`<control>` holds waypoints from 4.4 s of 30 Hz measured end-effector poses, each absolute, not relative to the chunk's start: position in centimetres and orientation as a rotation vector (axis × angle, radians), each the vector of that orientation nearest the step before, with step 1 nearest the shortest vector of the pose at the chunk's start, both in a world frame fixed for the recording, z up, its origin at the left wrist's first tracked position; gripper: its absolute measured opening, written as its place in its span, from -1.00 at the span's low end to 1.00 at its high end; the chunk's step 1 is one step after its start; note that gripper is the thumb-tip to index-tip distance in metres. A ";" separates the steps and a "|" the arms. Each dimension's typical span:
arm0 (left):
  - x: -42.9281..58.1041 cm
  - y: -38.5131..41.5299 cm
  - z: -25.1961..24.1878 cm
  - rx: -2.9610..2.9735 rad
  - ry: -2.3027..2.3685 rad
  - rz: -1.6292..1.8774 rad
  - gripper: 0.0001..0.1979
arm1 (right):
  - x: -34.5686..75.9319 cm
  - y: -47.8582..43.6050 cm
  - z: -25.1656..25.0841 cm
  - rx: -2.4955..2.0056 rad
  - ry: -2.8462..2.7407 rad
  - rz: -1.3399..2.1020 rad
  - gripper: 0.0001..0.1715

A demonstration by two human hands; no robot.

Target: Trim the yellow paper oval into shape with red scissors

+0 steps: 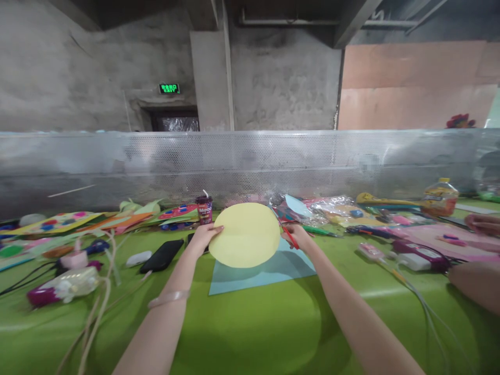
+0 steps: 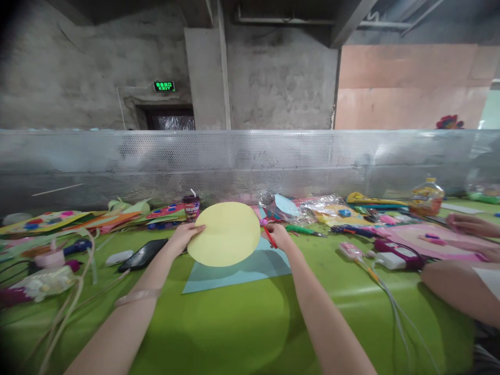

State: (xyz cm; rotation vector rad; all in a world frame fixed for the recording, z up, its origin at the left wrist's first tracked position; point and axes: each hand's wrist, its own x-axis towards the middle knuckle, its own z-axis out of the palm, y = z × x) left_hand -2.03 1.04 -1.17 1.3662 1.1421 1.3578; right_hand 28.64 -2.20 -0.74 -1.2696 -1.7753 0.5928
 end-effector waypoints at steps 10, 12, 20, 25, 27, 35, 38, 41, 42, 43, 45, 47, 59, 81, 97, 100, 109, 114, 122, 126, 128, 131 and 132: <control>-2.0 1.2 -1.2 1.327 1.127 1.375 -0.69 | 28.7 -2.1 -0.6 -1.272 -1.708 0.601 -0.80; -2.1 1.3 -1.3 1.320 1.118 1.397 -0.69 | 28.7 -2.1 -0.5 -1.253 -1.702 0.617 -0.78; -2.2 1.6 -1.4 1.311 1.105 1.427 -0.69 | 28.1 -2.3 -1.0 -1.241 -1.734 0.705 -0.79; -2.1 1.6 -1.4 1.319 1.101 1.416 -0.70 | 27.8 -2.8 -0.8 -1.261 -1.742 0.730 -0.78; -2.1 1.6 -1.4 1.321 1.102 1.415 -0.69 | 27.8 -2.9 -0.7 -1.263 -1.743 0.733 -0.77; -2.1 1.7 -1.5 1.319 1.085 1.410 -0.69 | 27.7 -2.9 -0.7 -1.267 -1.762 0.723 -0.76; -2.2 1.8 -1.6 1.319 1.087 1.405 -0.68 | 27.7 -2.8 -0.8 -1.274 -1.763 0.715 -0.77; -2.2 1.9 -1.6 1.327 1.092 1.404 -0.67 | 27.8 -2.7 -0.8 -1.288 -1.756 0.700 -0.79; -2.3 2.0 -1.7 1.330 1.094 1.403 -0.67 | 27.8 -2.6 -0.9 -1.293 -1.754 0.694 -0.79; -2.3 2.0 -1.7 1.334 1.097 1.402 -0.67 | 27.8 -2.6 -0.9 -1.297 -1.752 0.687 -0.80; -2.3 1.9 -1.6 1.340 1.101 1.399 -0.67 | 27.9 -2.5 -0.9 -1.304 -1.747 0.670 -0.81; -2.2 1.8 -1.6 1.348 1.106 1.395 -0.66 | 27.9 -2.4 -0.8 -1.302 -1.743 0.654 -0.83; -2.2 0.8 -1.1 1.471 1.185 1.243 -0.66 | 29.0 -2.3 -0.3 -1.247 -1.795 0.648 -0.91; -2.1 0.7 -1.1 1.532 1.221 1.198 -0.59 | 29.2 -2.3 -0.7 -1.276 -1.883 0.667 -0.89; -2.1 0.6 -1.0 1.540 1.205 1.192 -0.60 | 29.1 -2.5 -0.6 -1.279 -1.866 0.660 -0.86; -2.1 0.6 -1.0 1.539 1.211 1.194 -0.61 | 29.2 -2.5 -0.7 -1.282 -1.853 0.655 -0.85; -1.9 0.5 -0.9 1.541 1.230 1.215 -0.62 | 28.8 -3.0 0.0 -1.284 -1.800 0.689 -0.86; -2.0 0.7 -1.1 1.549 1.227 1.209 -0.60 | 28.8 -3.0 -0.1 -1.267 -1.809 0.717 -0.84; -2.1 0.9 -1.2 1.533 1.203 1.222 -0.61 | 28.9 -2.8 -0.3 -1.279 -1.838 0.719 -0.86; -2.1 0.9 -1.2 1.531 1.212 1.227 -0.61 | 28.9 -2.5 -0.5 -1.294 -1.847 0.702 -0.87; -2.1 1.0 -1.3 1.535 1.212 1.230 -0.60 | 28.9 -2.4 -0.6 -1.301 -1.853 0.682 -0.88; -2.2 1.0 -1.3 1.541 1.218 1.234 -0.60 | 29.0 -2.3 -0.7 -1.304 -1.860 0.638 -0.88; -2.2 1.0 -1.3 1.542 1.220 1.235 -0.60 | 29.0 -2.4 -0.7 -1.303 -1.861 0.622 -0.87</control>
